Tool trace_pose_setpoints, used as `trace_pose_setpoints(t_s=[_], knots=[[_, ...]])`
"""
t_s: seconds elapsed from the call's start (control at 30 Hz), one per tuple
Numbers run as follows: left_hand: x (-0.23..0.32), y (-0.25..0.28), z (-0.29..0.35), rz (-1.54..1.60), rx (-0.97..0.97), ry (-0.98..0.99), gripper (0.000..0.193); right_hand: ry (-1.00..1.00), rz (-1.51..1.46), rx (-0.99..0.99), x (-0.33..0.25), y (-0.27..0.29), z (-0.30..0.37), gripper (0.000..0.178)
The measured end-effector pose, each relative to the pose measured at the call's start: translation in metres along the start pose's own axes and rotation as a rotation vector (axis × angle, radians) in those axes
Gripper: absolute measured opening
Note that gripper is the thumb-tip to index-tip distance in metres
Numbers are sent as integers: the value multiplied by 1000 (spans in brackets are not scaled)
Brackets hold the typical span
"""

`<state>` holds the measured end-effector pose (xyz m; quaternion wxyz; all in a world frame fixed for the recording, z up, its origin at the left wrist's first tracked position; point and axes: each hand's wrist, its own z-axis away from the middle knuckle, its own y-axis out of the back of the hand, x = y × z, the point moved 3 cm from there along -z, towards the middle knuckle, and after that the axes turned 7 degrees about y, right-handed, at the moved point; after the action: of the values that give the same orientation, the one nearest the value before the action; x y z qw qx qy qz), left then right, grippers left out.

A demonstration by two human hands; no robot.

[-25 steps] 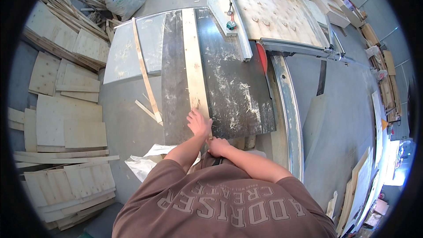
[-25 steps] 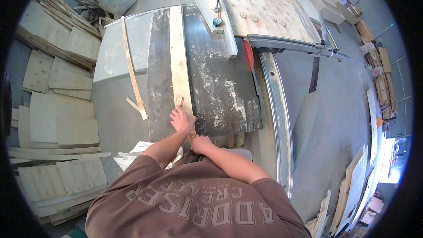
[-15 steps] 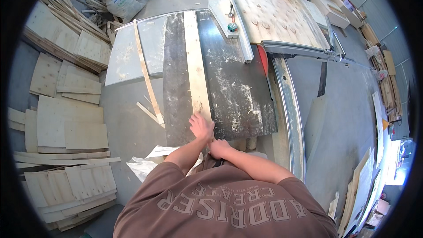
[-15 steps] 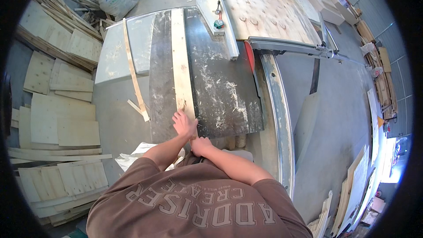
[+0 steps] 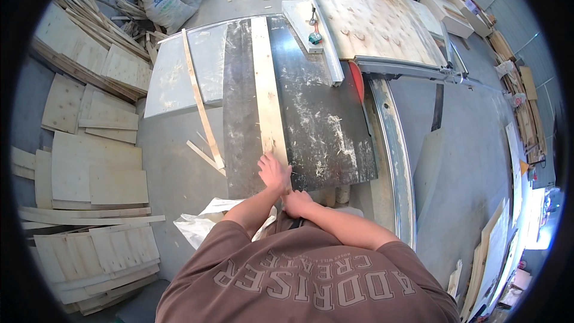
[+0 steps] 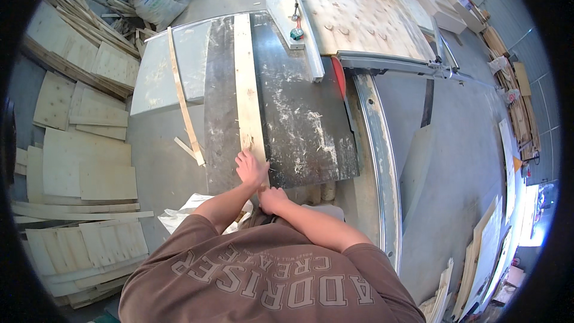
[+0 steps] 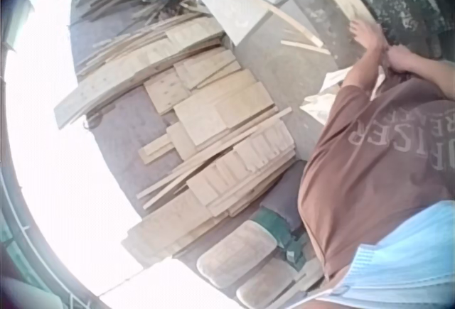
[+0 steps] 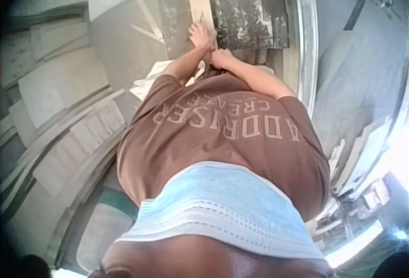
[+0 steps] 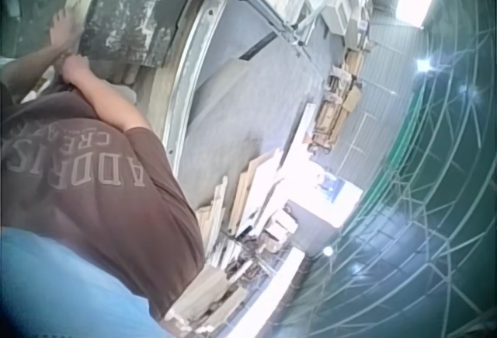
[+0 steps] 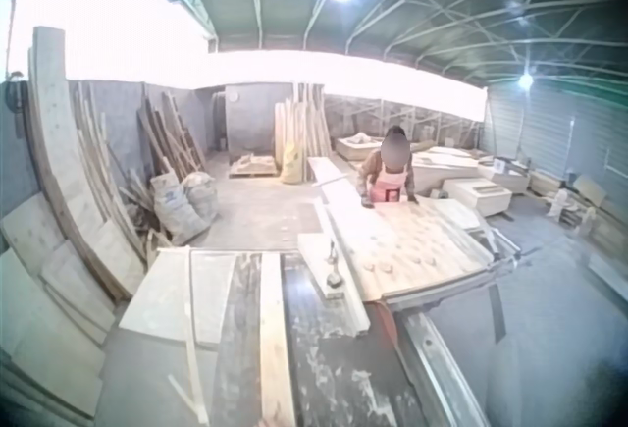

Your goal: The person assists a coworker by feeding small wooden blocks and longer planks into a table saw. The person picks up pieces, positions them for the cut, and collects the cut pieces, placing them into a white sack. The coworker operates the saw and handles larger sheets of plywood.

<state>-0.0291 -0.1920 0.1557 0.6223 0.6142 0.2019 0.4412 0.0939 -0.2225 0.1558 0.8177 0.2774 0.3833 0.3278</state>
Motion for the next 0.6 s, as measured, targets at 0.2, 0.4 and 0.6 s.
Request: trace_pose_setpoints(t_s=[0.2,0.4,0.6], knots=[[4,6,-3,-5,-22,19,89,-3,-10,113,-7,10,11,63],[4,4,0,-10,-74,87,105,-34,-6,158,-1,5,9,64],[7,-2,0,-55,-93,104,112,-54,30,209,1,2,12,61]])
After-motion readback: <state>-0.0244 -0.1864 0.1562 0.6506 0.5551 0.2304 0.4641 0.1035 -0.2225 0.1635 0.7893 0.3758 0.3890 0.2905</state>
